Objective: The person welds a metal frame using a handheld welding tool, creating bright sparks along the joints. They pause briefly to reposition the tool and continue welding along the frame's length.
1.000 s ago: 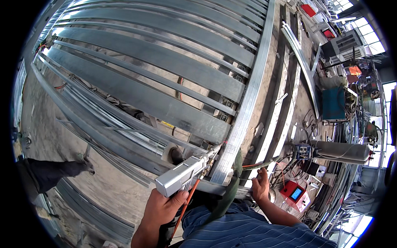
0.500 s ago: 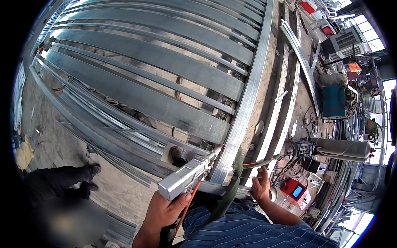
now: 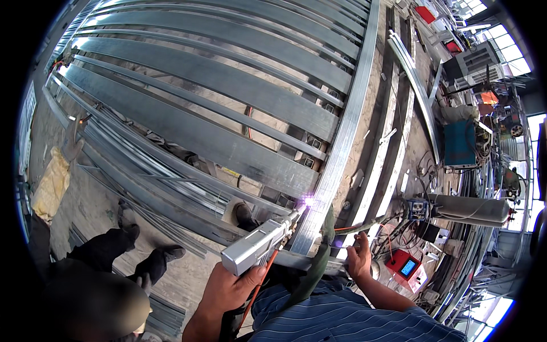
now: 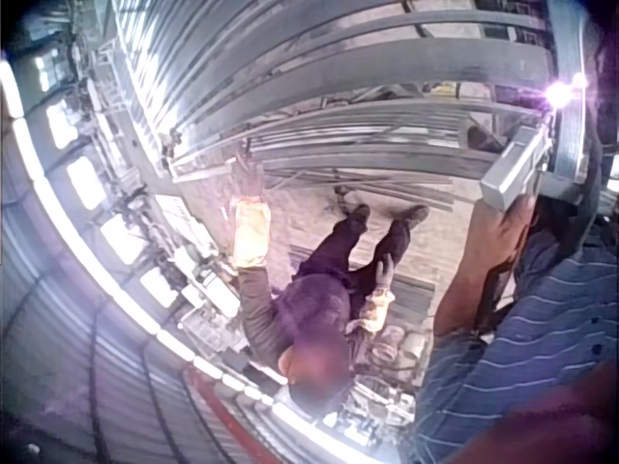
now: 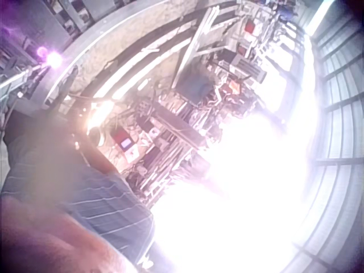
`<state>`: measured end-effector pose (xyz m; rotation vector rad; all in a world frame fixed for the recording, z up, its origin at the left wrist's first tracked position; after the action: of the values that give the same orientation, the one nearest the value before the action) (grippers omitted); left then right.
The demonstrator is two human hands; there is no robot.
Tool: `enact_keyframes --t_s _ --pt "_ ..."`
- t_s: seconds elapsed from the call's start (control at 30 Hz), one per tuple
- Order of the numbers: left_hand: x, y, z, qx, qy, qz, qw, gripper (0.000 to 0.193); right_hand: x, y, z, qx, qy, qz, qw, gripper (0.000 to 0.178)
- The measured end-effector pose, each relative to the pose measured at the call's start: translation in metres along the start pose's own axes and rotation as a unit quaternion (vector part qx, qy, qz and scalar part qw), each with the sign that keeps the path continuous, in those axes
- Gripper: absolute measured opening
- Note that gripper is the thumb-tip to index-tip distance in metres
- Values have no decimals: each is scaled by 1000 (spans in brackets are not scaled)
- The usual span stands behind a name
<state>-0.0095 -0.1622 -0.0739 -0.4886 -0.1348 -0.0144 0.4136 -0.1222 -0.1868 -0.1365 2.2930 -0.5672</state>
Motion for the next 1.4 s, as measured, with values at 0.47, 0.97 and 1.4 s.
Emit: enact_keyframes --t_s 0.47,0.97,1.4 --pt "1 -4 -2 5 2 7 1000 33 -1 0 -5 3 -9 1 1000 75" --pt "12 -22 22 55 137 20 989 35 2 5 17 8 -23 -8 1000 77" --pt "4 -57 21 121 79 41 989 41 3 7 22 12 35 -9 999 77"
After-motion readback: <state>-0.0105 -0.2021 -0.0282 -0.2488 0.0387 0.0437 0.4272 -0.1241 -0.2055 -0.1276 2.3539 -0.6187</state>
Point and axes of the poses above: each hand's wrist, its own y-axis towards the middle knuckle, its own x-axis out of the palm, z = x × y, the point moved 9 cm from there along y, towards the middle knuckle, and after that the axes turned 4 degrees about -z, right-handed, at the moved point
